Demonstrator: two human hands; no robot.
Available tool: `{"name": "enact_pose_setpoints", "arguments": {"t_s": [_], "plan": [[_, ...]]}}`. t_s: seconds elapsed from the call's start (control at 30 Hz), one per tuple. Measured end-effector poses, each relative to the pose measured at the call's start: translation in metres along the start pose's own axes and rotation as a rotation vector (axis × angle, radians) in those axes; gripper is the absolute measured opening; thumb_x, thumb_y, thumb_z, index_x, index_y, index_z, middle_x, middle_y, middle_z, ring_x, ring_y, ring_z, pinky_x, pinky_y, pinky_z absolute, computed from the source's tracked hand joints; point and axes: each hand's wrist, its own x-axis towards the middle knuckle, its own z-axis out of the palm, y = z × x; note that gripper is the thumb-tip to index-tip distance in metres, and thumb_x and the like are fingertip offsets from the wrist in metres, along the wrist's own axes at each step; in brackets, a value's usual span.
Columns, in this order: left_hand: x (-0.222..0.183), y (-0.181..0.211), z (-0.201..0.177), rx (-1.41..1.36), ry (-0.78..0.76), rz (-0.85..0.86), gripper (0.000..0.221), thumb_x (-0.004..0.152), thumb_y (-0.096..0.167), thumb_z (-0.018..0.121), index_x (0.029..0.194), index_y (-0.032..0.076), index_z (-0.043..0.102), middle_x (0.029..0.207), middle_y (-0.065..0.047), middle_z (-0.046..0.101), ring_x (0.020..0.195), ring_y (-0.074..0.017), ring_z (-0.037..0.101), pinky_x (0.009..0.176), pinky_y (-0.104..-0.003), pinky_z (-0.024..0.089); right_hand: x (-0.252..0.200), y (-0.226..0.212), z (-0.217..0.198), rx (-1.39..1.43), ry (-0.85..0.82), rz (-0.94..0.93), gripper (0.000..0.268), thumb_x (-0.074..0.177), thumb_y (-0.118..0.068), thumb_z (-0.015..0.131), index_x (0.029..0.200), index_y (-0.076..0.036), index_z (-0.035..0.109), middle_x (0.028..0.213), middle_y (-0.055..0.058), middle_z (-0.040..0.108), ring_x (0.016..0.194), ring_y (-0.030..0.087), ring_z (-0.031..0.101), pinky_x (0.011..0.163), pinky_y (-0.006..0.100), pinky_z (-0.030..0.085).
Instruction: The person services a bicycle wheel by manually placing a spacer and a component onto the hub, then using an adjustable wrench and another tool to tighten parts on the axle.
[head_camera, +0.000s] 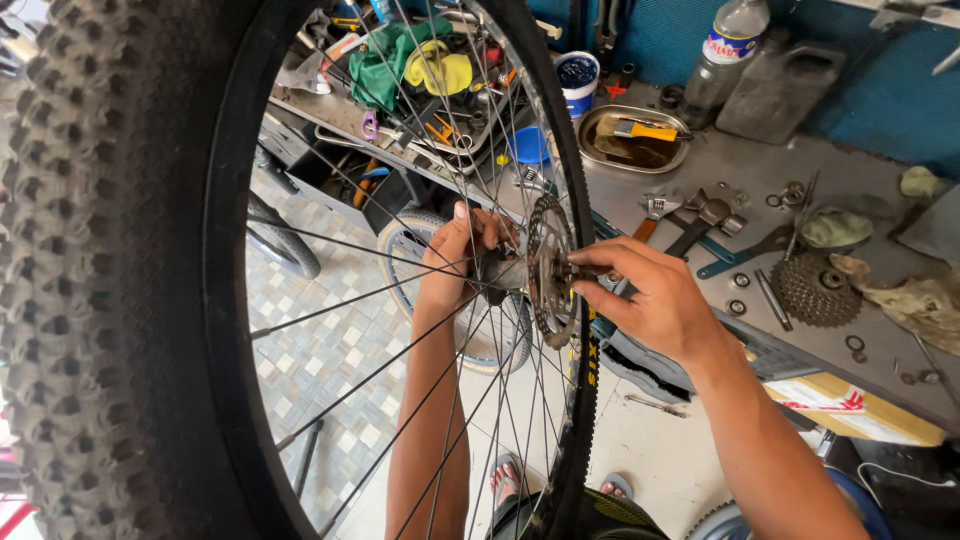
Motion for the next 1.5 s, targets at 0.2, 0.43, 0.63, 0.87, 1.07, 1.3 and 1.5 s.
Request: {"name": "enact_pose_setpoints", "arguments": {"t_s": [0.2,0.43,0.63,0.87,1.07,1.3,1.5], "plan": [[0.002,-0.005,-0.004,-0.003,0.052,-0.048,0.059,0.106,0.057,0.047,0.080,0.005,0.055,0.092,-0.011,0.060,0.092,-0.0248,0.062,0.075,-0.037,0.053,0.003,-0.003,0.000,-0.085,0.001,-0.034,0.032,0.086,-0.018,0.078,0.114,-0.004,0.072,0.109,0.011,0.074,0.094,0.026,0.073,0.079,0.034,0.057],[0.002,-0.003,-0.002,-0.008,0.059,-0.050,0.059,0.105,0.058,0.048,0.078,0.005,0.056,0.091,-0.011,0.061,0.090,-0.0244,0.063,0.074,-0.037,0.055,0.010,0.001,0.003,-0.194,-0.084,0.071,0.029,0.095,-0.033,0.071,0.102,-0.005,0.074,0.093,0.010,0.073,0.080,0.028,0.069,0.070,0.037,0.054],[0.001,-0.002,-0.002,-0.010,0.058,-0.041,0.060,0.106,0.057,0.047,0.078,0.005,0.055,0.092,-0.012,0.061,0.090,-0.0253,0.063,0.074,-0.037,0.054,0.008,0.008,0.005,-0.105,-0.026,0.164,0.045,0.111,-0.042,0.048,0.112,-0.005,0.073,0.102,0.012,0.073,0.092,0.026,0.068,0.084,0.034,0.052],[0.002,-0.006,-0.006,-0.002,0.010,-0.009,0.060,0.107,0.057,0.046,0.080,0.005,0.055,0.093,-0.012,0.061,0.093,-0.0259,0.061,0.079,-0.037,0.052,-0.016,0.018,0.010,0.529,0.066,0.158,0.067,0.108,-0.047,0.044,0.159,-0.004,0.046,0.109,0.011,0.064,0.093,0.015,0.068,0.098,0.030,0.048],[0.000,-0.006,-0.004,-0.087,0.041,0.011,0.058,0.108,0.056,0.043,0.084,0.004,0.058,0.091,-0.013,0.060,0.098,-0.0293,0.064,0.083,-0.039,0.054,-0.027,0.011,0.020,0.517,0.123,0.203,0.064,0.103,-0.031,0.058,0.159,-0.004,0.042,0.115,0.011,0.061,0.093,0.014,0.069,0.090,0.027,0.050],[-0.007,-0.008,-0.002,-0.164,0.062,0.029,0.069,0.108,0.060,0.038,0.089,0.000,0.065,0.100,-0.019,0.069,0.103,-0.0326,0.065,0.097,-0.047,0.051,-0.032,0.013,0.027,0.502,0.148,0.262,0.071,0.100,-0.031,0.065,0.161,-0.003,0.042,0.115,0.011,0.064,0.093,0.016,0.063,0.088,0.030,0.049],[-0.005,-0.018,-0.006,-0.214,0.075,0.038,0.069,0.106,0.060,0.037,0.092,0.000,0.067,0.102,-0.019,0.070,0.105,-0.0331,0.065,0.106,-0.046,0.047,-0.030,0.011,0.029,0.352,0.142,0.054,0.069,0.102,-0.025,0.064,0.161,-0.001,0.037,0.121,0.010,0.068,0.117,0.014,0.059,0.109,0.031,0.040]]}}
